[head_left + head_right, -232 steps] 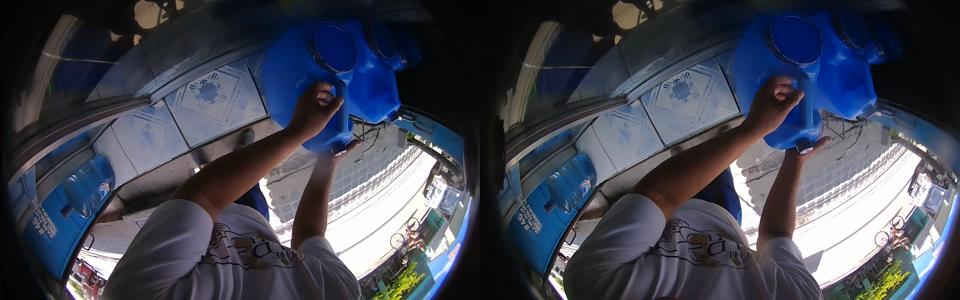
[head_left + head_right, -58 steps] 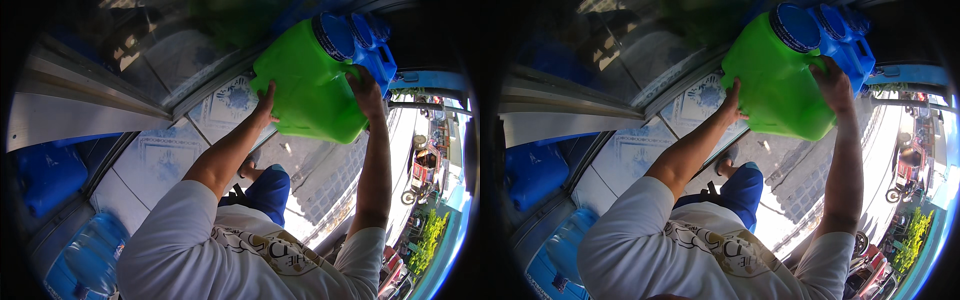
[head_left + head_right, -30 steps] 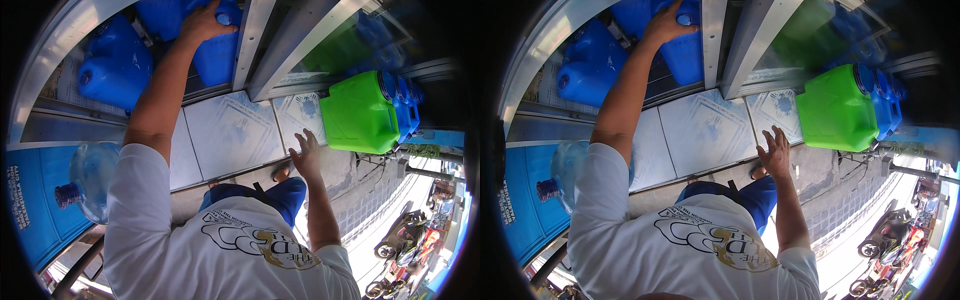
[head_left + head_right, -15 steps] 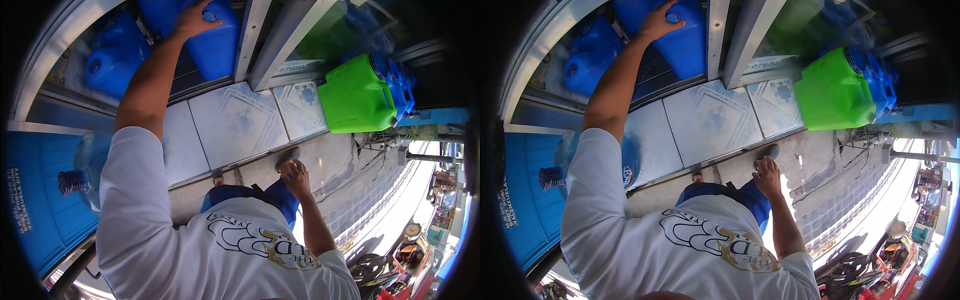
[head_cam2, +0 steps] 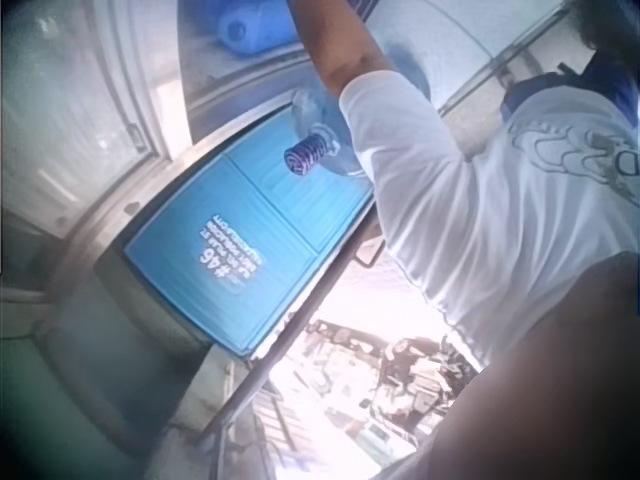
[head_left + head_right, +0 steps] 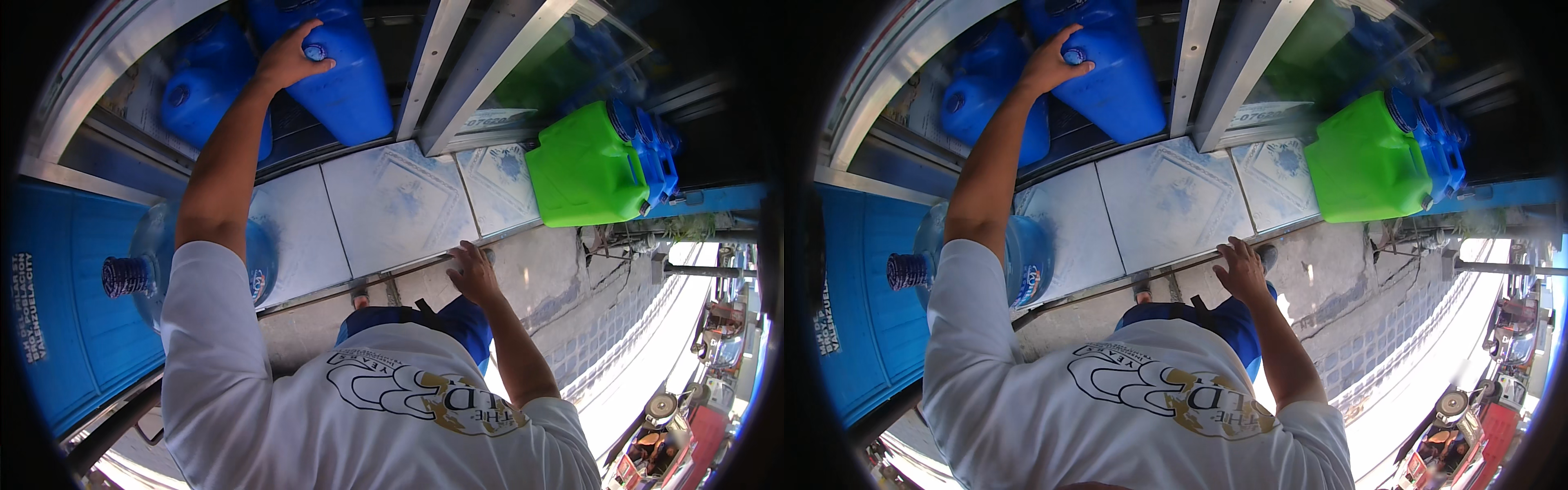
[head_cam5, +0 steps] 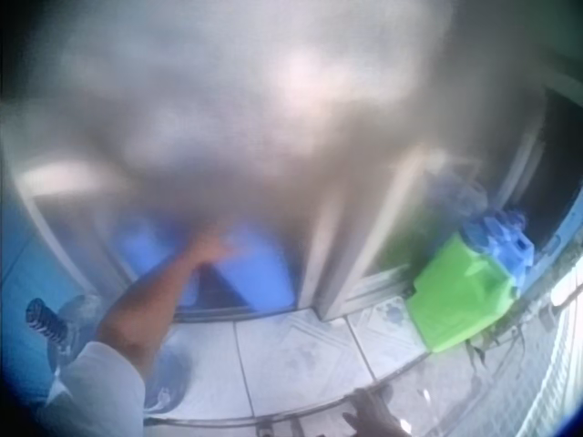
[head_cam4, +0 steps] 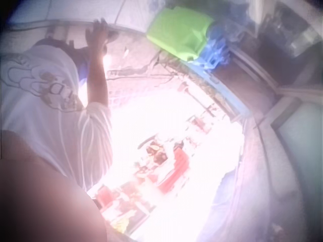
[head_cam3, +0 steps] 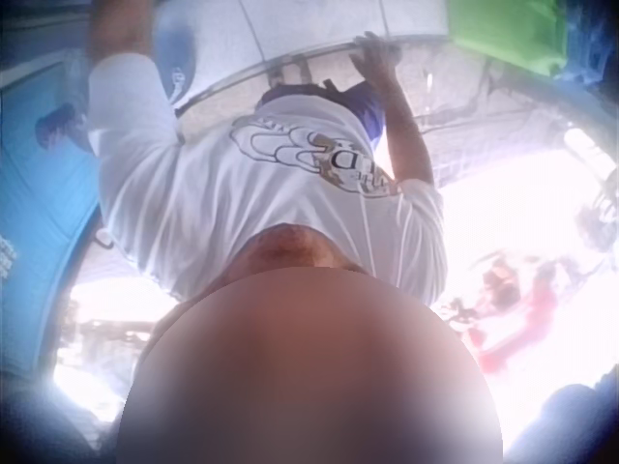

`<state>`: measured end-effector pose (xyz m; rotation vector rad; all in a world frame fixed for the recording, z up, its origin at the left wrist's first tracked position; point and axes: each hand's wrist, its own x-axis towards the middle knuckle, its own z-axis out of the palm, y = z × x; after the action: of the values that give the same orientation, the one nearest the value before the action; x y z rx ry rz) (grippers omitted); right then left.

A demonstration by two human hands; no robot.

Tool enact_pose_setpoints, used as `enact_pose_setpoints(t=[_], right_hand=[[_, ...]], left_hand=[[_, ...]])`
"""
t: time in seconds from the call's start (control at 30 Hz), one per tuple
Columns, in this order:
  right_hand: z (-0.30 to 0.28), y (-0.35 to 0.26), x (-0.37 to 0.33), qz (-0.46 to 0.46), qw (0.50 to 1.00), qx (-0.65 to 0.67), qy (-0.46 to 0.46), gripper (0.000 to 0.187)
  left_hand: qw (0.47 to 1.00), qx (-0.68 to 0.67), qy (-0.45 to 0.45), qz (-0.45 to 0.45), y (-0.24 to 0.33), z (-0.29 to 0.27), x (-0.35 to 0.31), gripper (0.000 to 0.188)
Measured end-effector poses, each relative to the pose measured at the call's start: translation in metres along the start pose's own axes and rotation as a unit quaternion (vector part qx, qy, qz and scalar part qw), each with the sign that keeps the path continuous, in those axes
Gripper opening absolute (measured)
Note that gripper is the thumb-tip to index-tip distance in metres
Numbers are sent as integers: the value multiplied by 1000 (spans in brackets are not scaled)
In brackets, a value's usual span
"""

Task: The person moves several blue and green plastic jerrycans into a vehicle, then fills a yellow jerrycan with water from a tap. They use a handheld device to test the water and pour some into a small cup.

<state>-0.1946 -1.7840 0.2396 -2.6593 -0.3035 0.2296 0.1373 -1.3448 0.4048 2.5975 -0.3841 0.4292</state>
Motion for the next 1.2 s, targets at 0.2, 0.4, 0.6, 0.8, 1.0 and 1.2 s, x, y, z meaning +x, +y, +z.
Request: enact_pose_setpoints(t=[0.2, 0.4, 0.6, 0.8, 1.0, 1.2], right_hand=[[-21, -33, 65, -75, 996, 14, 42, 47], [-47, -54, 117, -124, 990, 25, 67, 46], [-61, -69, 158, -141, 986, 47, 80, 47], [-67, -103, 192, -182, 976, 65, 99, 48], [-93, -138, 198, -200, 965, 79, 147, 49], [-110, -170, 197, -204, 952, 169, 152, 45]], left_hand=[[1000, 17, 5, 12, -1, -4, 1, 90], [996, 1, -70, 46, 12, 4, 21, 89], [991, -45, -112, 56, 19, 19, 32, 87], [995, 31, -98, -3, 34, 17, 20, 90], [993, 77, -81, -33, 64, 2, -19, 92], [997, 40, -66, -15, 96, -22, -109, 87]])
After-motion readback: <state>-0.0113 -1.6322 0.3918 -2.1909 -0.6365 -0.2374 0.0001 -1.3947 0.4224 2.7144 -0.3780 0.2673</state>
